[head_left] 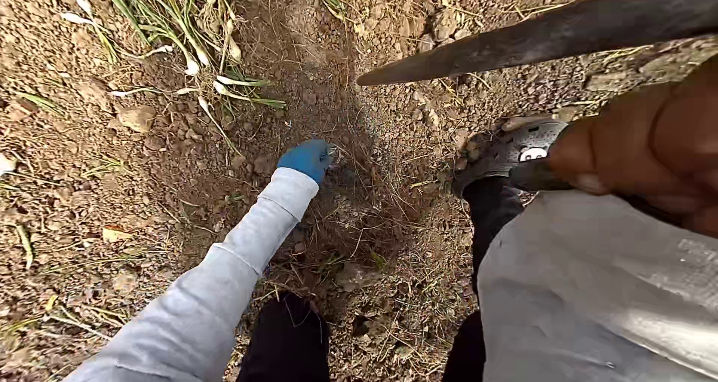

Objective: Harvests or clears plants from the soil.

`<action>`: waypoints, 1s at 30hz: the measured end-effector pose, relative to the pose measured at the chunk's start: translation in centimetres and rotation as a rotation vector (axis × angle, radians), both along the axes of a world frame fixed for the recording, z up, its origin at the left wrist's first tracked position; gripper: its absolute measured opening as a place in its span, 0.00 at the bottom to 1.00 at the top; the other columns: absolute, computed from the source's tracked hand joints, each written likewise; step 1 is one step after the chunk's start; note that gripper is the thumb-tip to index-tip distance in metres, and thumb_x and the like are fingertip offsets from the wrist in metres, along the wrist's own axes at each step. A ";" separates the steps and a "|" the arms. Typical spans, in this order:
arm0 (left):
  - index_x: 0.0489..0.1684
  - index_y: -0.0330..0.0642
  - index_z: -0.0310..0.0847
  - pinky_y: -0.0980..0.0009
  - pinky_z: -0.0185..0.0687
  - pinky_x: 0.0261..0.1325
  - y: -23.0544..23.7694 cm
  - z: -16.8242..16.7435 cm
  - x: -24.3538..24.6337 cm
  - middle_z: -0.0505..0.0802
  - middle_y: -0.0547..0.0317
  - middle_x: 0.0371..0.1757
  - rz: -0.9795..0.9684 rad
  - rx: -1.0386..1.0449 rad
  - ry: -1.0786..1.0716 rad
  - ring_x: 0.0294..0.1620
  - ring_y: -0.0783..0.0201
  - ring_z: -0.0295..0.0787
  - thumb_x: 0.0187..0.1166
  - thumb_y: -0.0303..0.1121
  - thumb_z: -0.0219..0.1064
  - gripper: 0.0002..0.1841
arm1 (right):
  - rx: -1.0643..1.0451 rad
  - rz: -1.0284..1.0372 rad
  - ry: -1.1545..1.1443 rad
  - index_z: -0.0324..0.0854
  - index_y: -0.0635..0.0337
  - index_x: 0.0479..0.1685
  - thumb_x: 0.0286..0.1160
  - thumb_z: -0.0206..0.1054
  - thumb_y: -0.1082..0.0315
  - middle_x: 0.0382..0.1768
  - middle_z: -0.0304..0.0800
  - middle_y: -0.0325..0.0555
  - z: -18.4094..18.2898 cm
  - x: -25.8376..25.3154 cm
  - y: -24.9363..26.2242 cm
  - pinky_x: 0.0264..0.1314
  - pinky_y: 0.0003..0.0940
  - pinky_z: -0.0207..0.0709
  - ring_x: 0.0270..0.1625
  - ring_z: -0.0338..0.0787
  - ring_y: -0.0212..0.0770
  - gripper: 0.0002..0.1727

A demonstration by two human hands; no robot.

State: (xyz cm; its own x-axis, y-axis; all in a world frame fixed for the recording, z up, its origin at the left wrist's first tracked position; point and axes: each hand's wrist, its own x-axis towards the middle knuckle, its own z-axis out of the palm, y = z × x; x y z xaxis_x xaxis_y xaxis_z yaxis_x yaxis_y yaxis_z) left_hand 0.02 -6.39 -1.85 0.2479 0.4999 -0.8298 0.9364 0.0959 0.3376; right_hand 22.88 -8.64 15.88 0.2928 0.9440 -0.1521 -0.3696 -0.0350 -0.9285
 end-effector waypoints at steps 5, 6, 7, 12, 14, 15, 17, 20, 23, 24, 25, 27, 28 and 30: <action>0.64 0.40 0.87 0.30 0.73 0.73 2.2 2.2 -4.5 0.92 0.36 0.64 0.128 0.068 -0.028 0.70 0.35 0.87 0.88 0.38 0.64 0.15 | -0.511 0.252 -0.591 0.82 0.62 0.29 0.81 0.67 0.50 0.16 0.76 0.41 -14.0 -11.6 -4.2 0.25 0.42 0.73 0.19 0.75 0.38 0.22; 0.64 0.38 0.88 0.31 0.73 0.74 2.4 2.4 -4.5 0.90 0.36 0.66 0.074 0.062 -0.046 0.72 0.36 0.85 0.88 0.38 0.65 0.16 | -0.587 0.354 -0.658 0.85 0.68 0.35 0.81 0.68 0.51 0.22 0.82 0.50 -14.9 -12.9 -5.0 0.33 0.50 0.76 0.25 0.81 0.45 0.24; 0.62 0.39 0.89 0.32 0.73 0.75 2.4 2.1 -4.2 0.89 0.37 0.68 -0.003 0.058 -0.055 0.75 0.37 0.83 0.87 0.39 0.66 0.16 | -0.608 0.397 -0.709 0.85 0.70 0.37 0.81 0.68 0.51 0.24 0.84 0.52 -15.0 -13.9 -5.5 0.35 0.51 0.77 0.27 0.83 0.46 0.24; 0.74 0.35 0.81 0.32 0.68 0.81 -1.7 -1.6 0.0 0.78 0.32 0.82 -0.099 -0.065 0.055 0.84 0.30 0.70 0.84 0.33 0.67 0.21 | -0.412 0.216 -0.919 0.84 0.59 0.25 0.76 0.68 0.42 0.13 0.77 0.36 -9.4 -12.8 -6.4 0.18 0.33 0.72 0.15 0.76 0.29 0.27; 0.69 0.33 0.84 0.31 0.68 0.80 -2.0 -1.1 0.2 0.79 0.33 0.81 -0.191 -0.093 0.042 0.82 0.31 0.72 0.79 0.32 0.72 0.21 | -0.275 0.190 -0.816 0.80 0.49 0.23 0.76 0.70 0.42 0.12 0.73 0.26 -5.0 -10.9 -4.9 0.13 0.28 0.69 0.12 0.72 0.25 0.22; 0.66 0.37 0.87 0.32 0.71 0.78 -1.2 0.0 -0.5 0.82 0.37 0.79 -0.262 -0.093 0.015 0.81 0.34 0.76 0.79 0.35 0.73 0.19 | -0.172 0.187 -0.708 0.79 0.43 0.23 0.77 0.72 0.46 0.12 0.73 0.23 -3.0 -10.3 -3.7 0.12 0.26 0.68 0.11 0.71 0.24 0.18; 0.64 0.41 0.89 0.35 0.79 0.73 1.2 2.8 -4.2 0.86 0.40 0.74 -0.243 -0.025 -0.043 0.76 0.38 0.82 0.85 0.38 0.68 0.16 | 0.016 0.180 -0.556 0.83 0.36 0.27 0.79 0.72 0.55 0.13 0.77 0.19 -0.3 -10.3 -0.2 0.12 0.22 0.71 0.12 0.73 0.22 0.10; 0.52 0.36 0.90 0.31 0.82 0.63 5.4 5.8 -12.4 0.90 0.37 0.61 -0.015 0.179 0.077 0.66 0.36 0.88 0.85 0.40 0.68 0.15 | 0.018 0.113 -0.470 0.80 0.35 0.26 0.72 0.74 0.65 0.11 0.78 0.18 -1.3 -13.1 5.2 0.10 0.19 0.68 0.09 0.71 0.20 0.12; 0.53 0.29 0.86 0.26 0.79 0.62 9.3 5.2 -20.1 0.90 0.29 0.61 0.098 0.203 0.333 0.66 0.29 0.86 0.75 0.47 0.79 0.25 | -0.234 0.176 -0.606 0.77 0.48 0.29 0.70 0.76 0.65 0.12 0.72 0.24 -9.3 -16.3 9.3 0.14 0.22 0.68 0.10 0.69 0.22 0.10; 0.52 0.28 0.87 0.25 0.80 0.61 10.0 3.9 -22.1 0.90 0.29 0.61 0.093 0.179 0.405 0.66 0.29 0.87 0.69 0.49 0.82 0.29 | -0.339 0.223 -0.736 0.81 0.55 0.35 0.70 0.77 0.61 0.18 0.76 0.32 -12.2 -17.1 10.2 0.22 0.29 0.72 0.16 0.72 0.27 0.11; 0.52 0.29 0.88 0.25 0.80 0.61 10.4 2.8 -23.5 0.90 0.29 0.61 0.086 0.151 0.444 0.67 0.30 0.87 0.66 0.51 0.84 0.31 | -0.426 0.272 -0.850 0.86 0.62 0.44 0.71 0.78 0.58 0.27 0.83 0.43 -14.0 -17.7 10.9 0.35 0.41 0.76 0.26 0.78 0.36 0.16; 0.54 0.30 0.88 0.27 0.80 0.63 11.0 2.1 -24.2 0.90 0.30 0.64 0.108 0.105 0.465 0.69 0.31 0.86 0.67 0.50 0.84 0.30 | -0.498 0.310 -0.998 0.87 0.66 0.52 0.72 0.78 0.54 0.40 0.90 0.56 -15.0 -19.2 12.0 0.52 0.54 0.77 0.41 0.86 0.47 0.22; 0.54 0.30 0.88 0.28 0.81 0.63 11.1 1.9 -23.8 0.90 0.30 0.64 0.126 0.085 0.464 0.69 0.32 0.86 0.68 0.48 0.83 0.29 | -0.511 0.298 -1.034 0.86 0.66 0.51 0.73 0.77 0.53 0.41 0.89 0.56 -15.0 -19.8 12.0 0.53 0.55 0.76 0.42 0.86 0.47 0.23; 0.53 0.27 0.88 0.29 0.80 0.64 11.4 2.2 -23.2 0.90 0.29 0.64 0.142 0.046 0.438 0.69 0.31 0.86 0.70 0.45 0.82 0.27 | -0.556 0.240 -1.074 0.86 0.66 0.52 0.74 0.76 0.53 0.41 0.89 0.58 -14.7 -20.9 11.9 0.54 0.55 0.76 0.43 0.86 0.49 0.23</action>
State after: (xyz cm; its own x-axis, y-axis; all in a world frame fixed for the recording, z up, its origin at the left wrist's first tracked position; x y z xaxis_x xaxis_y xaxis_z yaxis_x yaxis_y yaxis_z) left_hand -23.17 5.02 0.35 -0.1942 0.5424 -0.8173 0.9706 0.2273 -0.0798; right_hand 1.95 3.28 1.15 0.3455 0.8750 -0.3391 0.6421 -0.4839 -0.5946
